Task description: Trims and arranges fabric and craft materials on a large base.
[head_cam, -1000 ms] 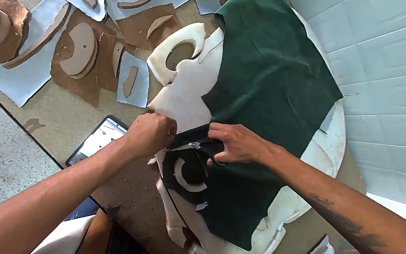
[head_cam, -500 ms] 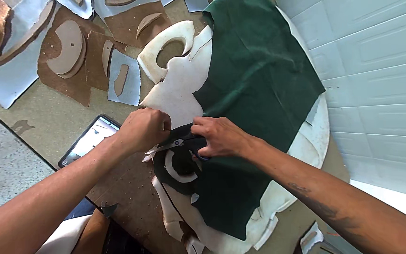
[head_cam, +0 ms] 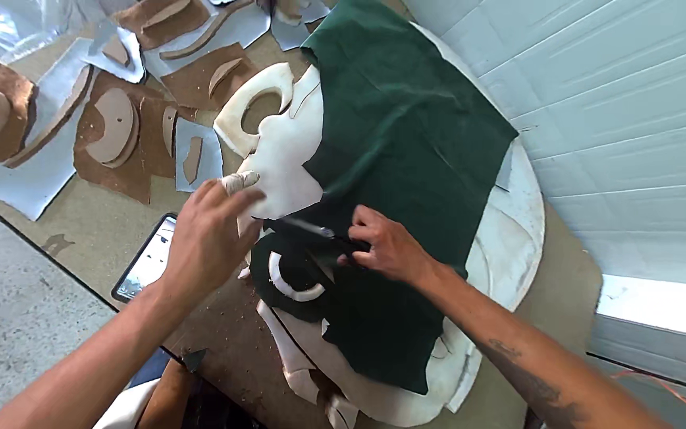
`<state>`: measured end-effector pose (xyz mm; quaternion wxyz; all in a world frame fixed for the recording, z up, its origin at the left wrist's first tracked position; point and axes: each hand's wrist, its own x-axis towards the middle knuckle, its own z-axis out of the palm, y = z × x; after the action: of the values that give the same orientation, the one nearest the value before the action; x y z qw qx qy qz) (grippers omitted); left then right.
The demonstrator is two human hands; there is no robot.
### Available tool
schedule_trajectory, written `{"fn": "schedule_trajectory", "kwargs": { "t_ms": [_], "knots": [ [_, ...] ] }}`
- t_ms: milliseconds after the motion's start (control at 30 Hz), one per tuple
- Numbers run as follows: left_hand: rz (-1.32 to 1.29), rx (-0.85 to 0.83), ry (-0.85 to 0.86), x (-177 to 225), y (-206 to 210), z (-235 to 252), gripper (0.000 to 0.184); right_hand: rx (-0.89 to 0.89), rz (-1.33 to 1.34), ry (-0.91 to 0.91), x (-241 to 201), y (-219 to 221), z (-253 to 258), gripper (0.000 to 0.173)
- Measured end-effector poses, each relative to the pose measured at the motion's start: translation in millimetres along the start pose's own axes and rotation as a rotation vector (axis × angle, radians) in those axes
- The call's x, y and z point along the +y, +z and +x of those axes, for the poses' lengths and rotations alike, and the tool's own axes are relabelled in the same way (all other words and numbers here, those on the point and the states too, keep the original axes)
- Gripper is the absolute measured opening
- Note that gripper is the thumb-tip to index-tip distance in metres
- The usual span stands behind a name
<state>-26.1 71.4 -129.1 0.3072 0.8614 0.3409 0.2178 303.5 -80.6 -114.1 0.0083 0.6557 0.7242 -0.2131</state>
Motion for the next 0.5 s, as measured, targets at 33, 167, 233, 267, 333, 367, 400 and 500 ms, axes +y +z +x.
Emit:
{"fn": "schedule_trajectory", "kwargs": {
  "t_ms": [33,167,233,267,333,367,400,500],
  "knots": [
    [-0.012,-0.002,0.071,8.3,6.8,-13.0,0.029,0.039,-0.007,0.124,5.6,6.3,-21.3,0.034],
    [0.16,-0.351,0.252,41.6,59.7,-54.1,0.033,-0.102,-0.017,0.566,11.2,23.5,-78.8,0.036],
    [0.247,-0.478,0.265,49.0,80.6,-58.6,0.033,-0.178,0.102,0.641,8.4,25.7,-97.4,0.041],
    [0.27,-0.474,0.271,51.0,87.3,-59.6,0.027,-0.159,0.159,0.653,4.3,26.6,-107.1,0.044],
    [0.249,-0.376,0.29,55.7,91.3,-60.1,0.018,0.033,0.298,0.669,-13.5,29.8,-128.5,0.041],
    [0.196,-0.331,0.283,62.1,87.2,-58.8,0.017,0.15,0.396,0.673,-27.7,30.9,-138.2,0.038],
    [0.119,-0.292,0.269,71.9,80.3,-57.7,0.018,0.259,0.518,0.658,-44.6,34.7,-146.7,0.038],
    [-0.108,-0.241,0.216,110.8,67.5,-62.1,0.02,0.552,0.985,0.463,-104.5,72.7,-160.9,0.041]
  ]
}}
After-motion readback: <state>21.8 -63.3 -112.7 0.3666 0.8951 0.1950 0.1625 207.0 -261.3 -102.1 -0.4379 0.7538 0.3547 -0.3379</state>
